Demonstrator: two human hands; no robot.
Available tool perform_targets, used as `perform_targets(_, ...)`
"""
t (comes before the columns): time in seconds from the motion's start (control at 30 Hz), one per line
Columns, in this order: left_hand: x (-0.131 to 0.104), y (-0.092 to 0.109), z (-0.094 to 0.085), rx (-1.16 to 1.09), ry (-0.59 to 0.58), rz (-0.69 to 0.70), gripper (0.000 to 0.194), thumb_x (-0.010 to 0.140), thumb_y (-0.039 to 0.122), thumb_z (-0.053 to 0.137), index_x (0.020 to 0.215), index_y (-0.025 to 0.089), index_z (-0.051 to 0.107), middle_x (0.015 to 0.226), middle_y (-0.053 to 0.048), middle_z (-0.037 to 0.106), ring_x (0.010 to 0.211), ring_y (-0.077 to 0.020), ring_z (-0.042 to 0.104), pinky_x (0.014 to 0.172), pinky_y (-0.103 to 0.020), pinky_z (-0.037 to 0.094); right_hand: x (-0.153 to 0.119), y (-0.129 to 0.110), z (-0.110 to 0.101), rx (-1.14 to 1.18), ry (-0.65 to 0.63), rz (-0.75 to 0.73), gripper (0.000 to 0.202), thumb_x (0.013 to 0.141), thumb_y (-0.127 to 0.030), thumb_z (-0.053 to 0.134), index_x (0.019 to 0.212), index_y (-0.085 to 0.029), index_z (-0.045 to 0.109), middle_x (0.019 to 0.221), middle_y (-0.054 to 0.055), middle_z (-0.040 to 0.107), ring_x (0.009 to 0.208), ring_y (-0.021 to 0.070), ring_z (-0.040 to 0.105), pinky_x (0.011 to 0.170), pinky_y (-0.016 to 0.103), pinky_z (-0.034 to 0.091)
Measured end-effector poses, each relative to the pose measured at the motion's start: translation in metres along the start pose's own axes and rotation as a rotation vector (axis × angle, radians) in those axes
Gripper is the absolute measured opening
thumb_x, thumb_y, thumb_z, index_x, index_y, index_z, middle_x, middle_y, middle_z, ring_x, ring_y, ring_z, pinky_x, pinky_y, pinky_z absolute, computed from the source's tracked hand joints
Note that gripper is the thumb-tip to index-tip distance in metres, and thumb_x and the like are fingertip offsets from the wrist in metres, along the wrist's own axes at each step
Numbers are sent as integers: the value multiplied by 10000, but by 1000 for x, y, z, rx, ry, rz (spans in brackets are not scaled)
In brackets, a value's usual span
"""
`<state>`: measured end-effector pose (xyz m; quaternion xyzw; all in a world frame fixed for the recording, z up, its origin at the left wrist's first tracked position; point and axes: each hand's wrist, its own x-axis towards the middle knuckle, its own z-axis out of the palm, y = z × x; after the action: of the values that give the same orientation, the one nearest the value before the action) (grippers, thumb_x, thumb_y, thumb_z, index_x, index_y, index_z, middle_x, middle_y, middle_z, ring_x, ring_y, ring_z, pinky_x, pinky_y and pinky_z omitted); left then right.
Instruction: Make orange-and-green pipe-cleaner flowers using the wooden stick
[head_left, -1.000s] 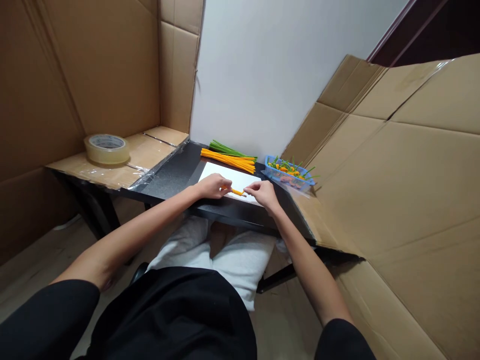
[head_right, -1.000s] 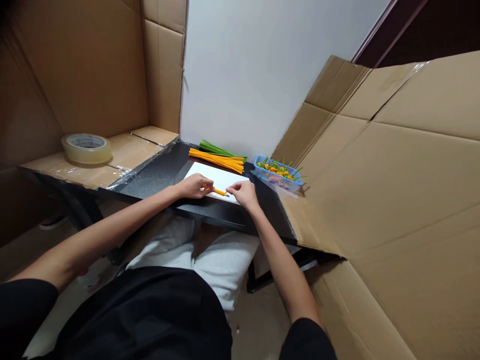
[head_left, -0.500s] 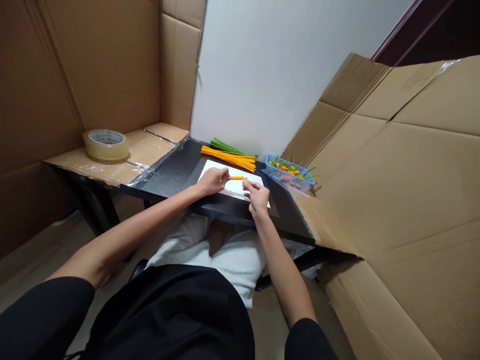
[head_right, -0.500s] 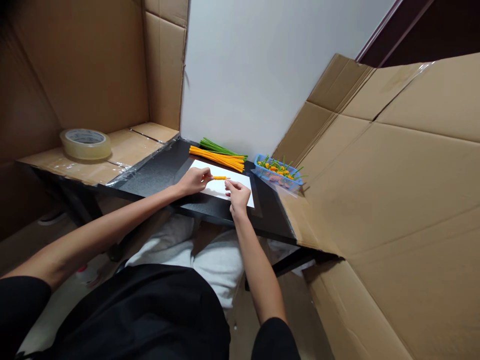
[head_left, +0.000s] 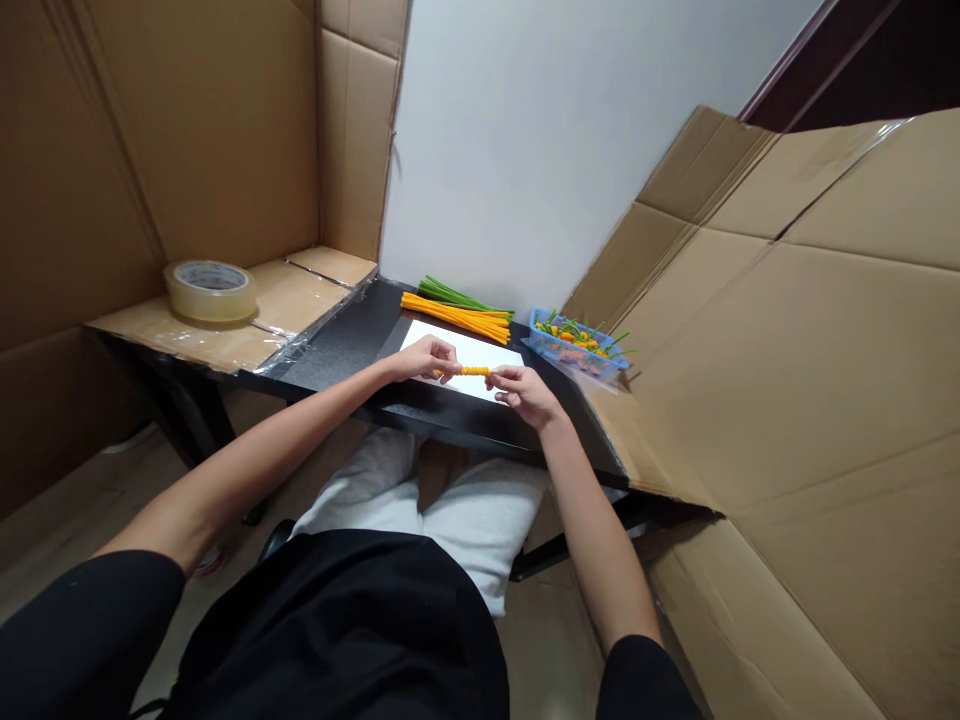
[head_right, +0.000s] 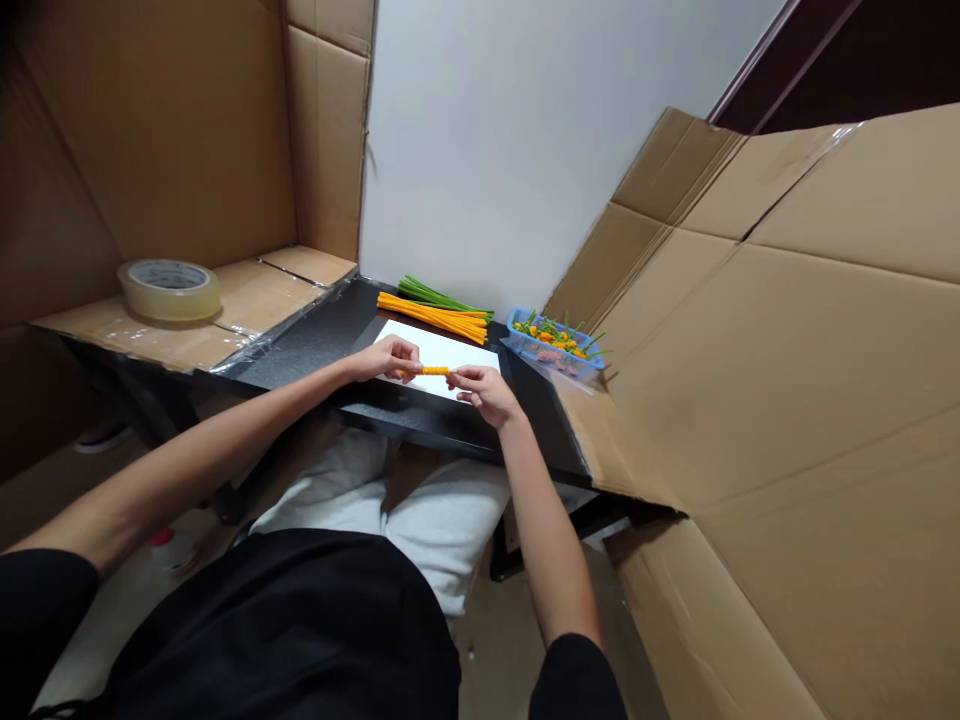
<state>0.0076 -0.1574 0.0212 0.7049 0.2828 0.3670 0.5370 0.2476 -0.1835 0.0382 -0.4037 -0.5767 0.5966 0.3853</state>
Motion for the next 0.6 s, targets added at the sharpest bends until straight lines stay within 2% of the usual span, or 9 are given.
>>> perform_targets(0.17, 0, -3, 1, 108, -156, 32, 368, 675, 415, 828, 630, 115, 619, 527, -18, 631, 431, -45, 434, 440, -168, 288, 2, -14, -18, -271, -224, 170, 345, 495, -339, 930, 686, -120, 744, 626, 16, 663, 583, 81, 554, 500, 182, 402)
perform_targets(0.3, 1, -13, 1, 239, -191, 93, 337, 751, 425, 761, 682, 118, 638, 555, -22, 650, 475, -69, 496, 492, -178, 343, 16, -27, -19, -488, -350, 279, 275, 496, -241, 912, 661, -104, 740, 600, 35, 678, 555, 107, 581, 482, 198, 432)
perform_targets(0.37, 1, -16, 1, 317, -165, 127, 325, 780, 424, 727, 704, 120, 642, 568, -23, 655, 495, -81, 520, 514, -186, 370, 24, -31, -15, -570, -321, 268, 226, 482, -157, 898, 621, -97, 730, 554, 41, 667, 512, 128, 592, 474, 229, 466)
perform_targets(0.47, -2, -16, 1, 466, -102, 190, 310, 814, 411, 684, 717, 119, 651, 577, -16, 645, 507, -87, 511, 518, -194, 376, 37, -35, -10, -726, -212, 200, 219, 426, -25, 870, 550, -107, 708, 486, 28, 641, 458, 153, 604, 464, 267, 503)
perform_targets(0.6, -5, -12, 3, 795, 24, 338, 294, 854, 359, 626, 668, 133, 651, 546, 0, 595, 497, -86, 459, 512, -215, 320, 51, -37, -3, -928, -173, 156, 251, 388, 32, 838, 497, -142, 695, 425, -9, 606, 442, 141, 585, 478, 246, 478)
